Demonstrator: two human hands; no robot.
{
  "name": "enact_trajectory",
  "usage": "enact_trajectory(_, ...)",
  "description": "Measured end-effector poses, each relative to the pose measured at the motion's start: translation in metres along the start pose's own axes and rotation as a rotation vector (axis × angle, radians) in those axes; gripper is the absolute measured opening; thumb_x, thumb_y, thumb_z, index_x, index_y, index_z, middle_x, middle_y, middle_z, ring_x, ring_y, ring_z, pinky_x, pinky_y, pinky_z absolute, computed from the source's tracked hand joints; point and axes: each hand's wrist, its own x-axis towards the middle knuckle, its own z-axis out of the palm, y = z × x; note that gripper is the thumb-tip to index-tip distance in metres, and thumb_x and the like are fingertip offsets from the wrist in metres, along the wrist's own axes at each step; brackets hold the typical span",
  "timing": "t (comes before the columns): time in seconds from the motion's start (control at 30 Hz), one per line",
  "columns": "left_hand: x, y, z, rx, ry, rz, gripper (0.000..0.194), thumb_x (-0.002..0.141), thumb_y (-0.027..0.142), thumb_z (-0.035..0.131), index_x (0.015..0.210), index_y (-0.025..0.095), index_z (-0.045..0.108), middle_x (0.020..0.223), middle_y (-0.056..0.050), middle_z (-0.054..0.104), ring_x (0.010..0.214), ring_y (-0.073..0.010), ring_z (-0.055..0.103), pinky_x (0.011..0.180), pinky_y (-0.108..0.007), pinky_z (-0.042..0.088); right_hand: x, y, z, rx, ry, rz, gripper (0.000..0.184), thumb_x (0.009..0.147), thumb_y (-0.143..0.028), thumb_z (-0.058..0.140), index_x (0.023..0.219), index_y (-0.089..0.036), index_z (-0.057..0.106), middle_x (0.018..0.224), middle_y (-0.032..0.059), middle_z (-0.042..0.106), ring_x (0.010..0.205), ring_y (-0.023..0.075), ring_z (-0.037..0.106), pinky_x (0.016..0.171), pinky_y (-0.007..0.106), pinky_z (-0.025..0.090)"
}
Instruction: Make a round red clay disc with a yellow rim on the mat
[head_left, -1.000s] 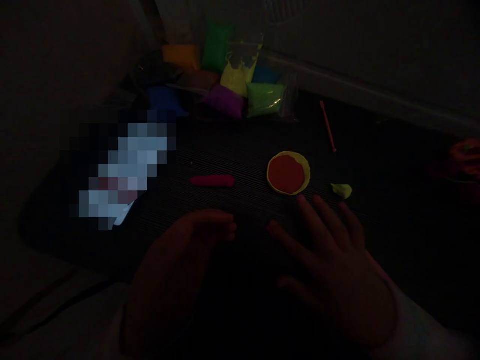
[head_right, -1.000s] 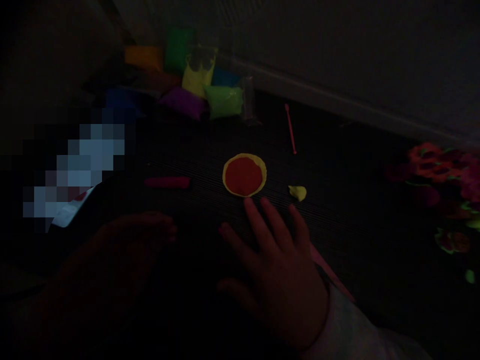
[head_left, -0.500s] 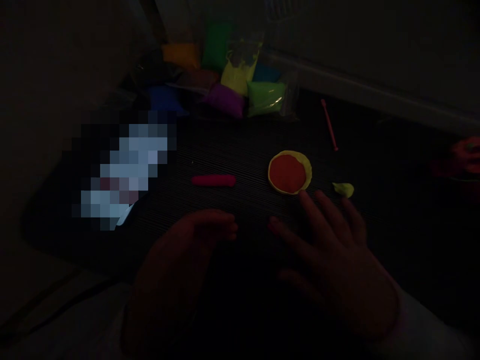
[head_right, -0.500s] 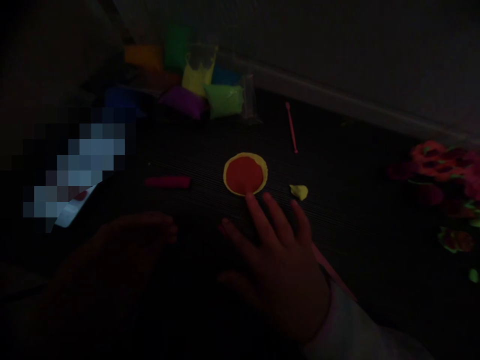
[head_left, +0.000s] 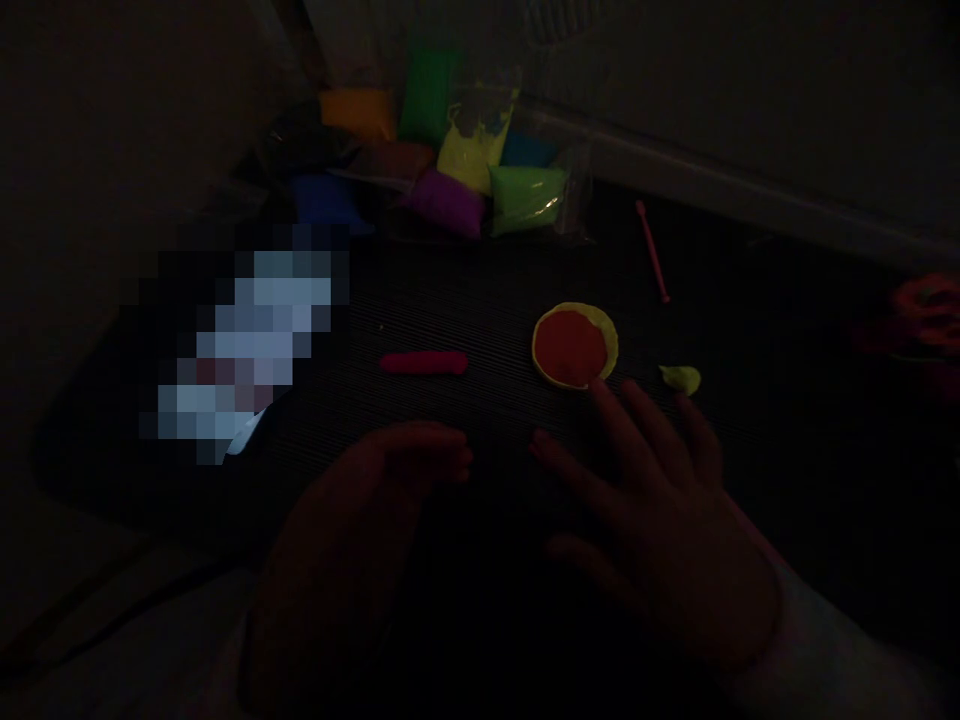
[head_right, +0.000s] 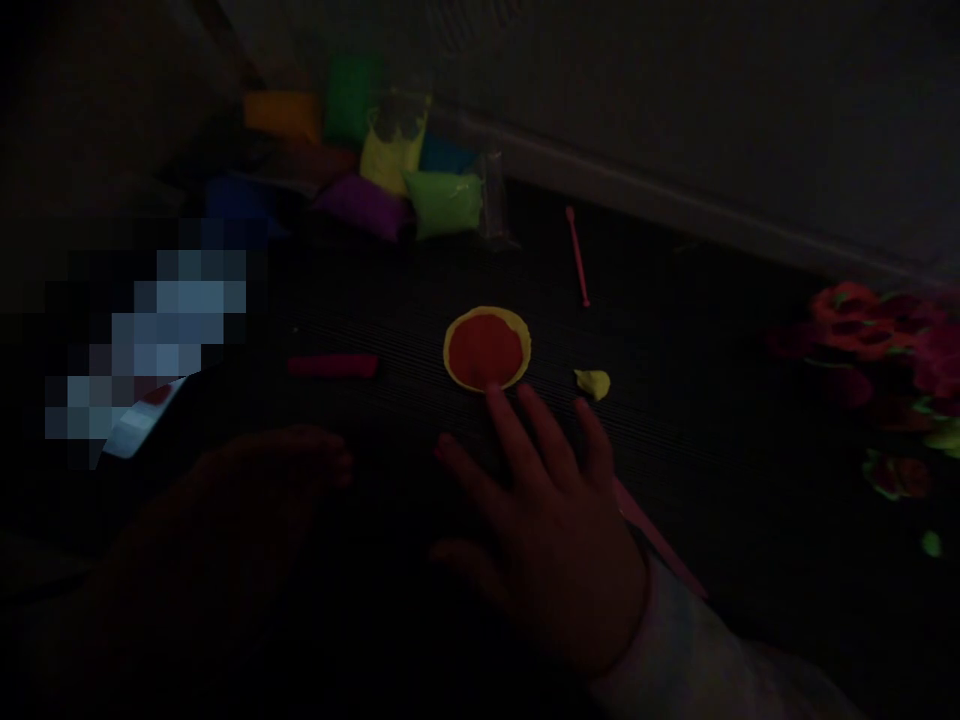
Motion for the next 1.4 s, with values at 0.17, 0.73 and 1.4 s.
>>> enact_trajectory(0.17,0.003,-0.004,-0.003,0.018,0.009,-0.023,0.022,0.070,0.035,0.054,0.082,0.019,0.063,0.087,-0.005,0.066,0.083,-0.0219,0.060,0.072,-0.030,0.049,0.000,-0.003,0.000,-0.007,0.005,-0.101,0.064,0.072,-0.056,0.046,0.129,-0.031,0.029,0.139,0.0097,0.024,0.124,0.0320,0.023,0.095,0.057,0.013)
enact_trajectory(0.73,0.003,-0.026,0.029,0.946,-0.236,0.851,0.045,0.083,0.029,0.037,0.126,0.017,0.037,0.133,-0.010,0.038,0.126,-0.0243,0.027,0.102,-0.048,0.026,-0.081,0.044,0.004,-0.274,0.210,0.416,0.049,0.084,-0.039,0.038,0.125,-0.013,0.038,0.128,0.0141,0.043,0.117,0.0253,0.040,0.087,0.044,0.041)
enact_trajectory(1.4,0.023,-0.007,0.009,0.863,-0.236,0.803,0.030,0.084,0.023,0.037,0.109,0.015,0.052,0.107,-0.008,0.057,0.101,-0.0159,0.052,0.091,-0.035,0.042,0.002,0.014,-0.026,0.010,0.151,0.091,0.042,0.083,-0.039,0.039,0.121,-0.021,0.045,0.130,0.0107,0.041,0.119,0.0243,0.036,0.096,0.047,0.031)
